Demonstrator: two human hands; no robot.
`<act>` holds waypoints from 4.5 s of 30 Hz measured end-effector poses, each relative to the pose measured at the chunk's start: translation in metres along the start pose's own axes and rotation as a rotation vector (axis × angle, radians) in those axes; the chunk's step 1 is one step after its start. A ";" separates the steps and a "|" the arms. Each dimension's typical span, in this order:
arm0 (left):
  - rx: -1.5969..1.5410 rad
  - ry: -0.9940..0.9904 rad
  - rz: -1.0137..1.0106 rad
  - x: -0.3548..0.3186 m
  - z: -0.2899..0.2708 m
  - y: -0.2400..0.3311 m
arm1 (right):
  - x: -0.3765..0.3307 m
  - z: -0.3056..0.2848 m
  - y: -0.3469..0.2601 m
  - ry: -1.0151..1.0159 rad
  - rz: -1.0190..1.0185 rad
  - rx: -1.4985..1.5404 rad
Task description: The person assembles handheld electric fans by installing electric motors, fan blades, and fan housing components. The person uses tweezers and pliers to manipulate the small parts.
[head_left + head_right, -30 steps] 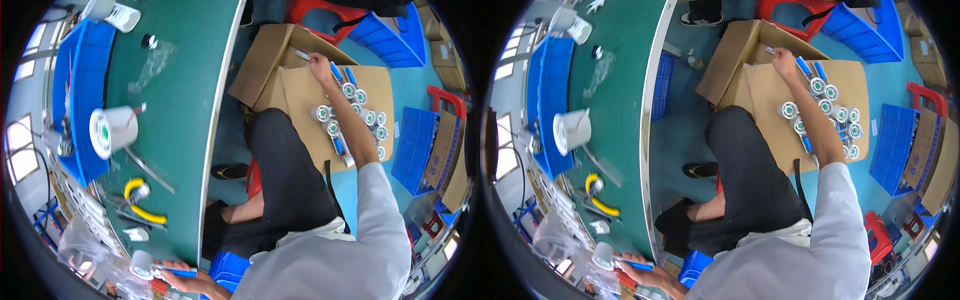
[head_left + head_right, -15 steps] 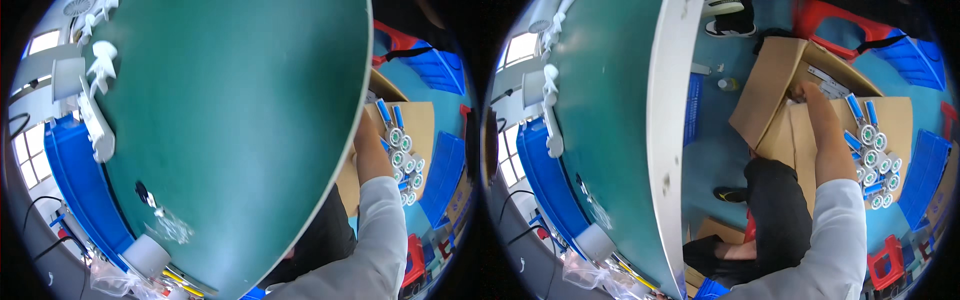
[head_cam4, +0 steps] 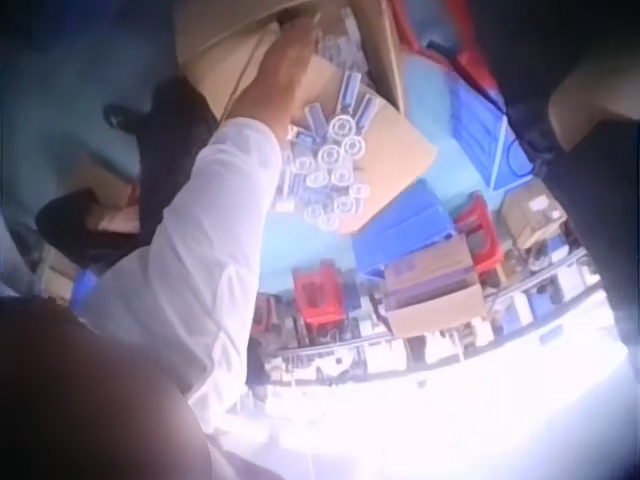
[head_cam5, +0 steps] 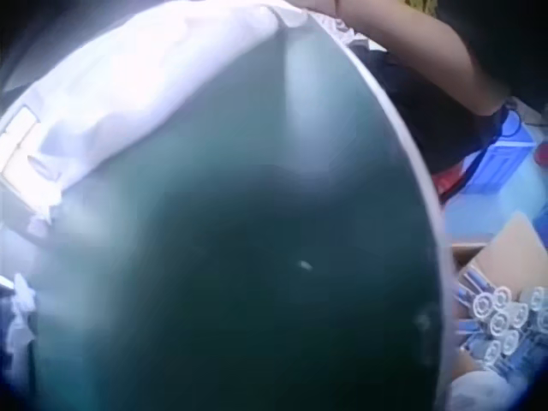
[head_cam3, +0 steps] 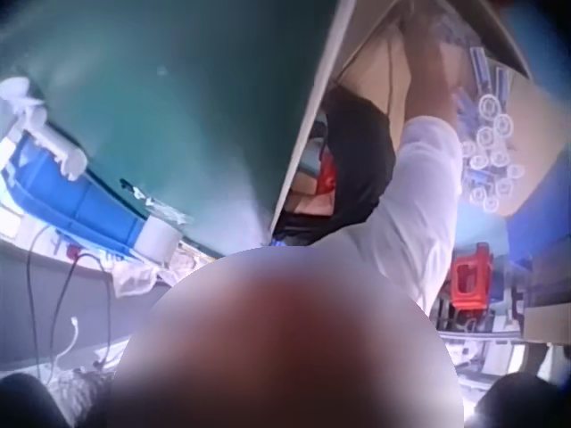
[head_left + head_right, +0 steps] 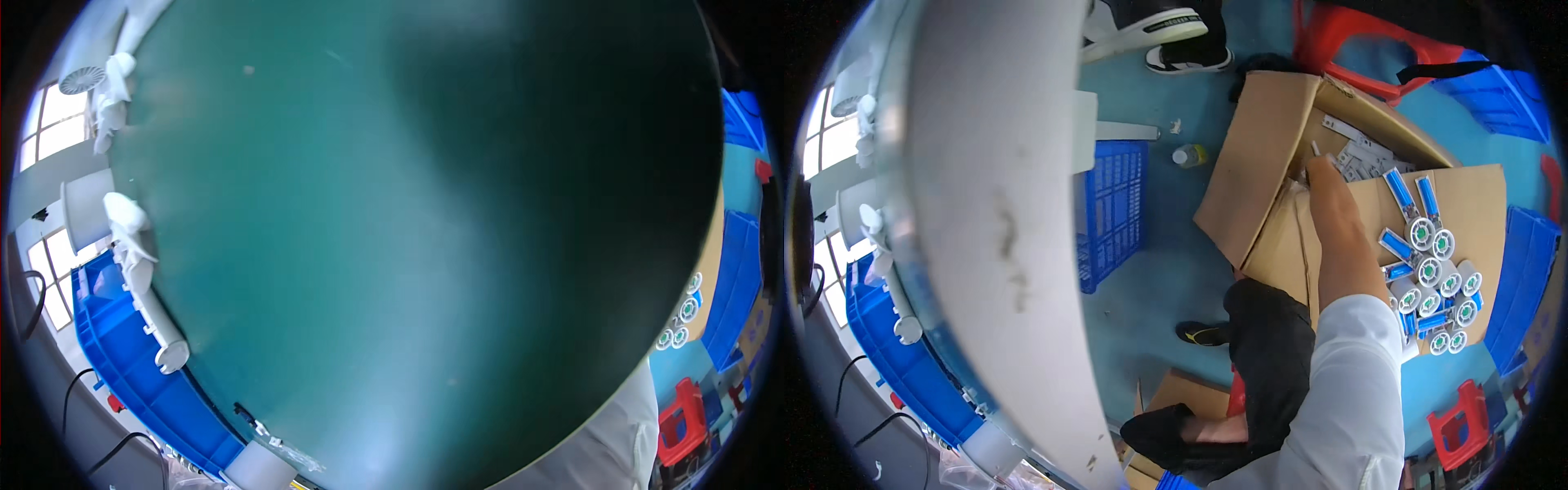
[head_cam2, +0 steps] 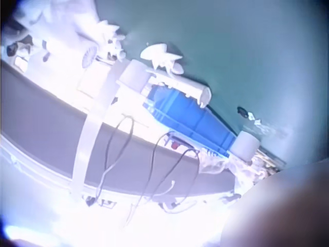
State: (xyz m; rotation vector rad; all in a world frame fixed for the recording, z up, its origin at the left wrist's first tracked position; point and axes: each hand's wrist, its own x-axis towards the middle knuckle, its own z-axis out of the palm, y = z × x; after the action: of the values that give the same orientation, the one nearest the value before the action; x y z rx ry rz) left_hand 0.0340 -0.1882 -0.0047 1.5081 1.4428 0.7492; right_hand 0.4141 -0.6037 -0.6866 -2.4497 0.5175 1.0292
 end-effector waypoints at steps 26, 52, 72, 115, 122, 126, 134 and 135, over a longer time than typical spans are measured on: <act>-0.174 -0.231 0.155 0.049 -0.031 -0.022 | -0.203 -0.120 0.041 0.529 -0.011 0.911; -0.721 -0.619 0.183 0.060 -0.112 -0.048 | -0.765 -0.040 -0.390 -0.032 -1.662 0.144; -0.615 -0.777 0.233 0.006 -0.105 -0.040 | -0.799 -0.023 -0.260 -0.128 -1.431 0.748; -0.698 -0.949 0.450 0.023 -0.074 -0.035 | -0.802 0.000 -0.275 -0.448 -1.301 1.268; -0.598 -0.849 0.462 0.024 -0.071 -0.036 | -0.790 0.002 -0.269 -0.460 -1.352 1.165; -0.600 -0.847 0.337 0.032 -0.077 -0.037 | -0.800 -0.005 -0.265 -0.689 -1.357 1.132; -0.630 -0.883 0.278 0.032 -0.078 -0.034 | -0.791 -0.009 -0.263 -0.379 -1.509 0.782; -0.641 -0.878 0.280 0.033 -0.078 -0.037 | -0.791 -0.007 -0.264 -0.348 -1.502 0.802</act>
State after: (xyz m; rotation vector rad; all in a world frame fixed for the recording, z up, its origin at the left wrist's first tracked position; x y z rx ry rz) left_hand -0.0472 -0.1438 -0.0095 1.2670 0.2927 0.5189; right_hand 0.0301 -0.2523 -0.0358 -1.2386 -0.8049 0.3679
